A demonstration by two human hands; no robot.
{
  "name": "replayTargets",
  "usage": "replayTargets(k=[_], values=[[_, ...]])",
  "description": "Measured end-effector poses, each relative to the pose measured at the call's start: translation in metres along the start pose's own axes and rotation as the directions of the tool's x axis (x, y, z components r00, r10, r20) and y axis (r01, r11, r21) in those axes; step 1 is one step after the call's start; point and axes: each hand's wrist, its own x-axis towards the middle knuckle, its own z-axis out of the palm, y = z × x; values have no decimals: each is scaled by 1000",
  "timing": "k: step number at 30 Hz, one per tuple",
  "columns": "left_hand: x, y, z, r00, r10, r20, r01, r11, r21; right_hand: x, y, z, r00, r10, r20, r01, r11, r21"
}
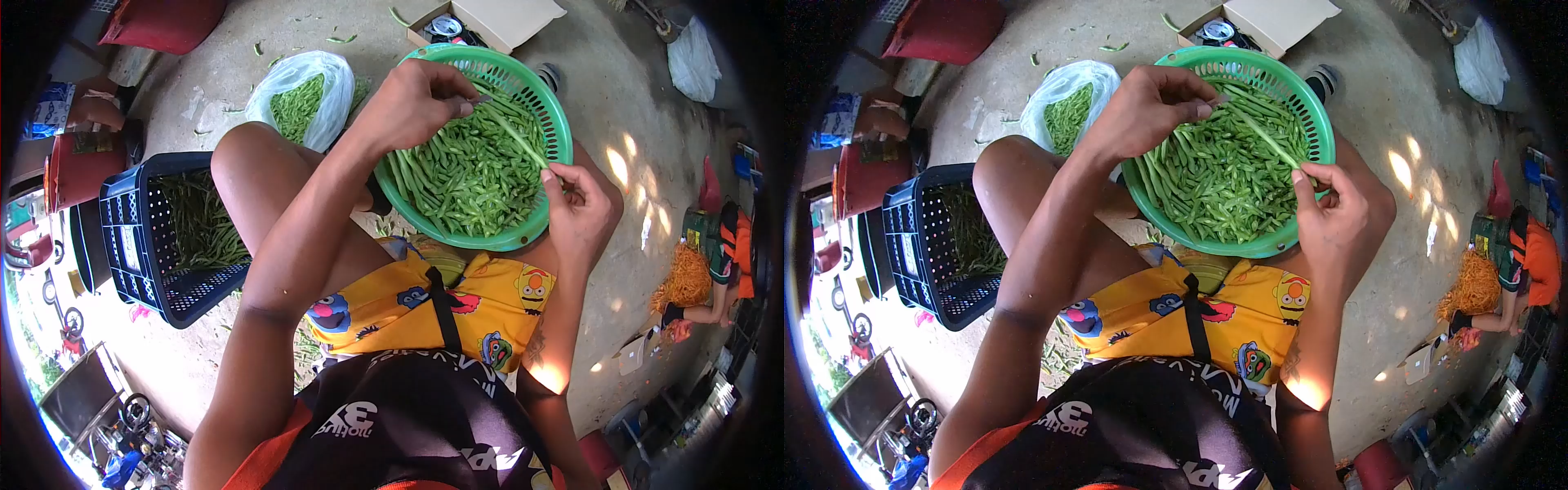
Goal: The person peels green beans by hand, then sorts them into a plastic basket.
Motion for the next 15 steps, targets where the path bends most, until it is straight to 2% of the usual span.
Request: replayTargets(k=[1, 3, 4, 6, 7, 9, 10, 11, 13, 15], values=[[0, -1, 1, 1000, 1, 1, -1, 1000, 3, -6, -2, -2, 1000, 1, -2, -1, 1000, 3], [0, -3, 5, 991, -103, 86, 116, 979, -165, -17, -7, -5, 997, -10, -77, 18, 994, 106], [1, -5, 9, 991, -101, 86, 114, 980, -164, -22, -5, -8, 997, -11, -80, 19, 994, 107], [2, -6, 18, 955, -147, 256, 239, 896, -375, -31, 0, -9, 994, -68, -84, 76, 993, 91], [3, -6, 20, 955, -146, 256, 238, 896, -374, -35, 2, -8, 994, -68, -86, 76, 993, 92], [2, -4, 25, 942, -149, 300, 258, 892, -371, -44, 4, -4, 998, 44, -39, -23, 902, 430], [1, -3, 25, 946, -138, 292, 236, 912, -335, -45, 5, -4, 998, 63, 19, -64, 871, 488], [0, -2, 25, 945, -137, 296, 237, 912, -335, -46, 6, -6, 998, 66, 16, -65, 871, 486], [-1, 3, 26, 944, -108, 312, 205, 933, -297, -50, 8, -12, 907, 326, 268, -421, 725, 544], [-1, 2, 29, 949, -89, 303, 194, 921, -339, -53, 14, -10, 915, 302, 269, -402, 745, 532]])
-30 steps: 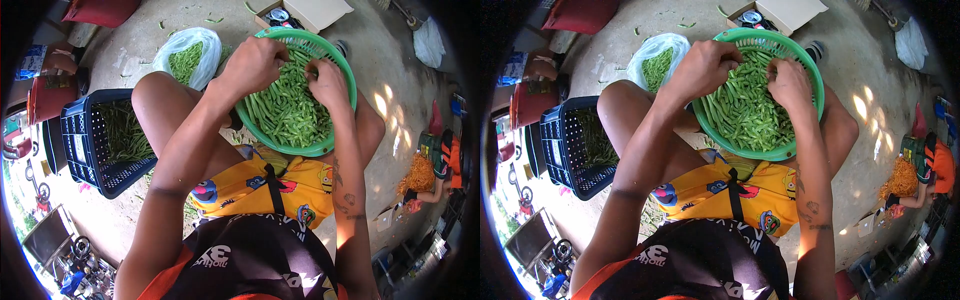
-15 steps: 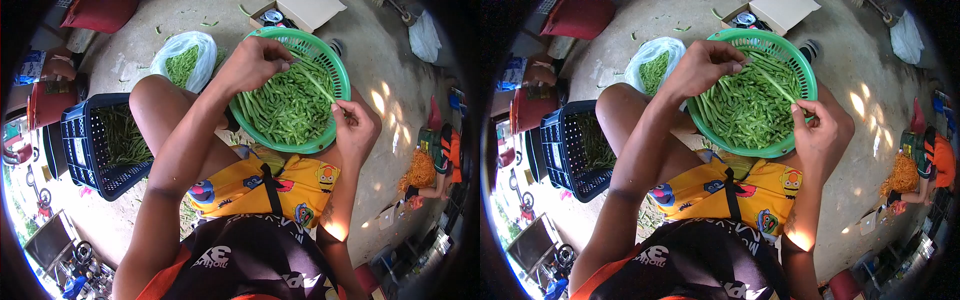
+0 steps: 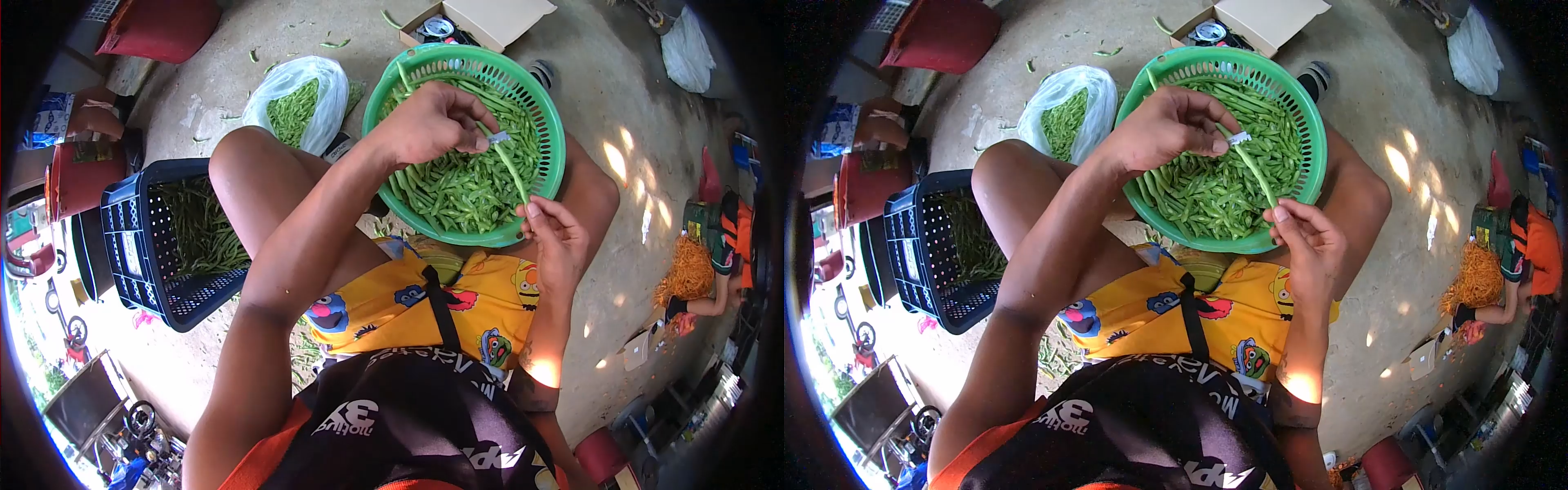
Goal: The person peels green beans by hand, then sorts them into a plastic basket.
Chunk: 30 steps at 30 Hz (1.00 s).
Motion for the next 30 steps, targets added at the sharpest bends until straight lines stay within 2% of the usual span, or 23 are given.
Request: replayTargets(k=[4, 5, 7, 8, 13, 16, 18, 20, 21, 22, 24, 25, 28, 30], values=[[-2, 3, 0, 1000, -10, 24, 12, 994, -104, -3, 2, 1, 999, 34, 0, -34, 994, 103], [0, 3, 1, 1000, -9, 20, 11, 994, -104, -3, 2, 2, 999, 44, 0, -44, 991, 129], [4, 2, 2, 991, -4, 136, 11, 999, -53, -4, 2, 3, 999, 47, 9, -48, 987, 151], [4, 0, 1, 991, -5, 134, 12, 998, -56, -5, 3, 2, 999, 50, 13, -51, 984, 173], [7, -1, -16, 1000, -1, 18, 2, 1000, -2, -10, 3, -13, 998, 52, -27, -46, 982, 181], [10, 4, -15, 998, 18, 55, -19, 1000, 8, -9, 5, -15, 997, 50, -54, -40, 982, 183], [9, 1, 3, 1000, 6, 24, -5, 999, -36, -8, 6, -12, 996, 55, -66, -42, 982, 184], [11, -2, 15, 987, -24, 161, 15, 998, 58, -6, 6, -3, 997, 55, -55, -42, 978, 203], [13, -6, 17, 982, -36, 183, 29, 999, 40, -5, 6, -2, 997, 57, -53, -45, 978, 205], [13, -9, 11, 983, -39, 181, 32, 999, 40, -6, 5, -1, 997, 53, -58, -41, 979, 201], [15, -8, -7, 999, 3, 50, -2, 1000, -23, -6, 4, -3, 997, 45, -67, -31, 980, 197], [16, -5, -14, 997, -6, 81, 3, 1000, 30, -6, 5, -6, 997, 42, -61, -29, 979, 200], [15, -3, -3, 992, -8, 129, 4, 999, 32, -3, 5, -4, 997, 46, -57, -34, 978, 204], [16, -6, 8, 983, -29, 179, 34, 999, -29, 0, 5, 2, 997, 58, -57, -45, 978, 202]])
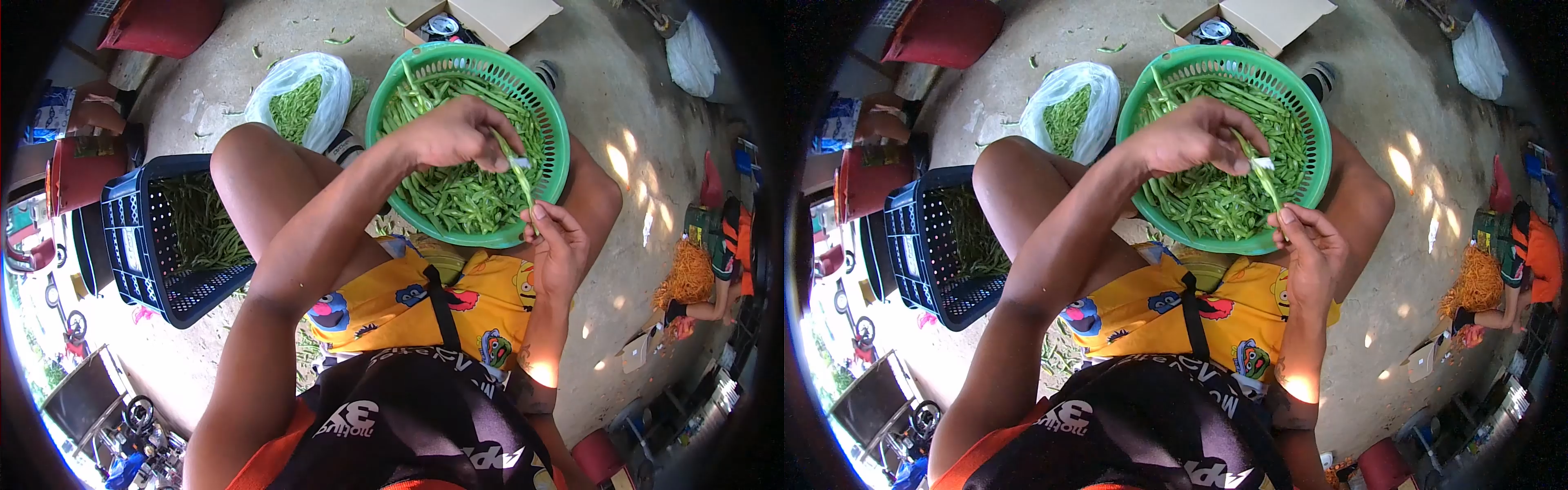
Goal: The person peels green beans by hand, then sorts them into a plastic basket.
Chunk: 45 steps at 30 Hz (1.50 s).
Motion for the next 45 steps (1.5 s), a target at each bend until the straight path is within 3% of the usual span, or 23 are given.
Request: replayTargets(k=[2, 8, 10, 12, 14, 17, 20, 24, 28, 32, 33, 38, 44, 45], values=[[-1, 2, 5, 1000, -18, 22, 16, 994, 112, 0, 1, 6, 1000, -10, 12, 10, 1000, 3], [-3, 0, -24, 993, 40, -111, -34, 998, 60, 1, 0, -6, 1000, -10, 19, 9, 1000, 29], [-1, 1, -13, 995, 79, -60, -67, 981, 184, 2, 0, 1, 1000, -14, 11, 14, 1000, 27], [-2, 4, 3, 999, 8, 46, -14, 990, 138, 3, 0, 10, 1000, -10, 4, 10, 1000, 20], [-4, 10, 4, 999, -12, 49, 0, 970, 245, 3, 0, 15, 999, -33, 35, 32, 999, 45], [-4, 3, -17, 998, 24, -60, -15, 991, 135, 3, -3, 10, 1000, -12, 23, 12, 1000, 24], [-5, 6, -16, 998, 12, -65, -6, 996, 83, 4, -2, 9, 1000, -17, 21, 16, 1000, 23], [1, -3, 11, 997, -15, 82, 7, 994, 105, 8, 1, 20, 999, -4, 43, 2, 999, 45], [-4, 0, -14, 998, 43, -50, -38, 994, 102, 7, -2, 18, 999, -10, 38, 8, 999, 46], [0, -1, -6, 998, 43, 48, -44, 999, 10, 8, -2, 22, 999, 0, 37, -2, 999, 49], [-1, 2, 3, 997, 35, 74, -45, 990, 131, 8, -2, 24, 999, 2, 37, -3, 999, 48], [-1, -2, -3, 998, 44, 48, -49, 991, 122, 3, -2, 19, 997, 61, 41, -60, 997, -39], [0, 2, 4, 998, -8, 57, 1, 994, 113, -2, 1, 21, 998, -5, 69, 17, 985, -169], [-1, 3, 3, 995, 6, 95, -24, 981, 191, -4, 2, 23, 997, -2, 72, 15, 986, -168]])
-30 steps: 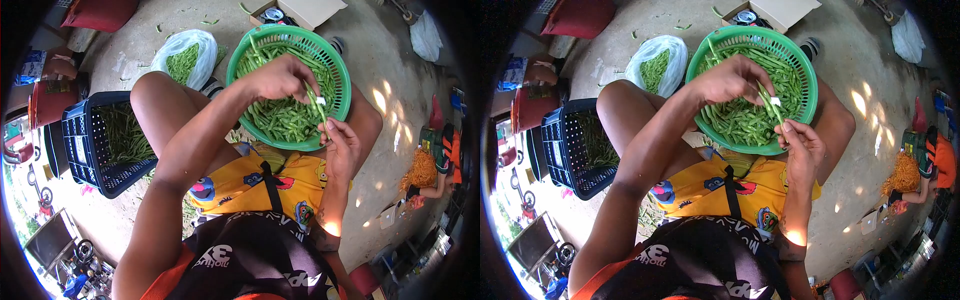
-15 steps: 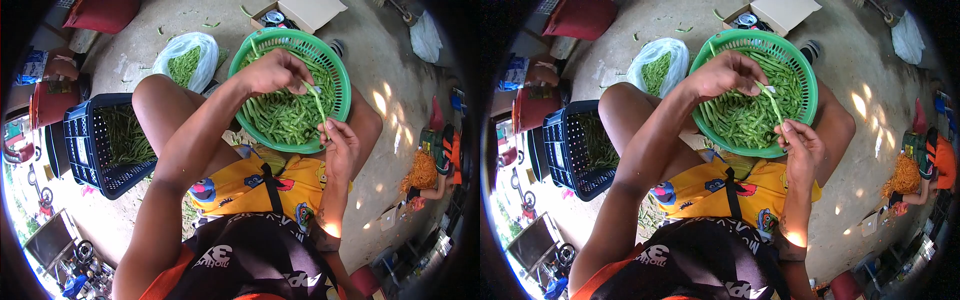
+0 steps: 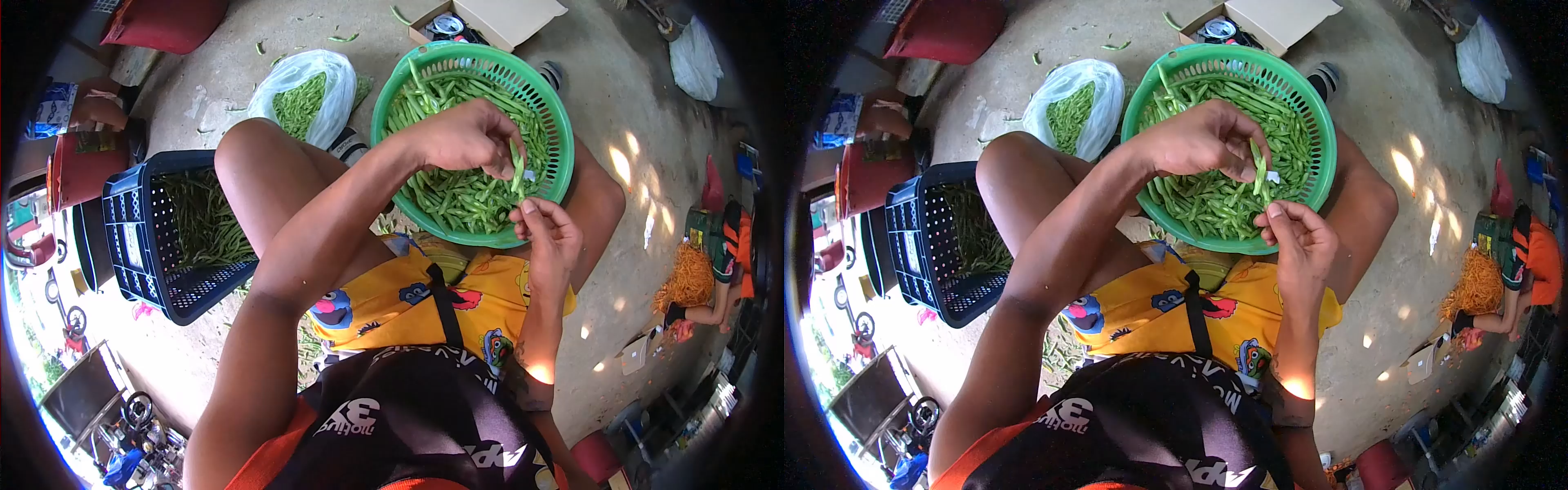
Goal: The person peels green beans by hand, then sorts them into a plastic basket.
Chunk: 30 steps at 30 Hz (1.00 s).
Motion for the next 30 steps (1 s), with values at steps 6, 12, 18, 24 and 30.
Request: replayTargets(k=[6, 12, 18, 24, 30], values=[[-6, 0, -19, 991, 4, -136, -13, 998, -66, -5, -1, -4, 987, -156, -38, 147, 974, -174], [-2, 0, 10, 1000, 3, -28, -5, 998, -64, 1, -3, 6, 988, -150, -36, 140, 972, -189], [-4, -2, -12, 996, -15, -84, 3, 990, -143, 1, -1, 1, 978, -208, -17, 201, 961, -188], [-5, 0, -1, 1000, -12, -3, 12, 1000, -29, 0, -2, 6, 975, -221, -13, 215, 959, -183], [-7, 4, -4, 999, -27, -28, 23, 993, -118, 2, 0, 6, 976, -217, -1, 214, 963, -163]])
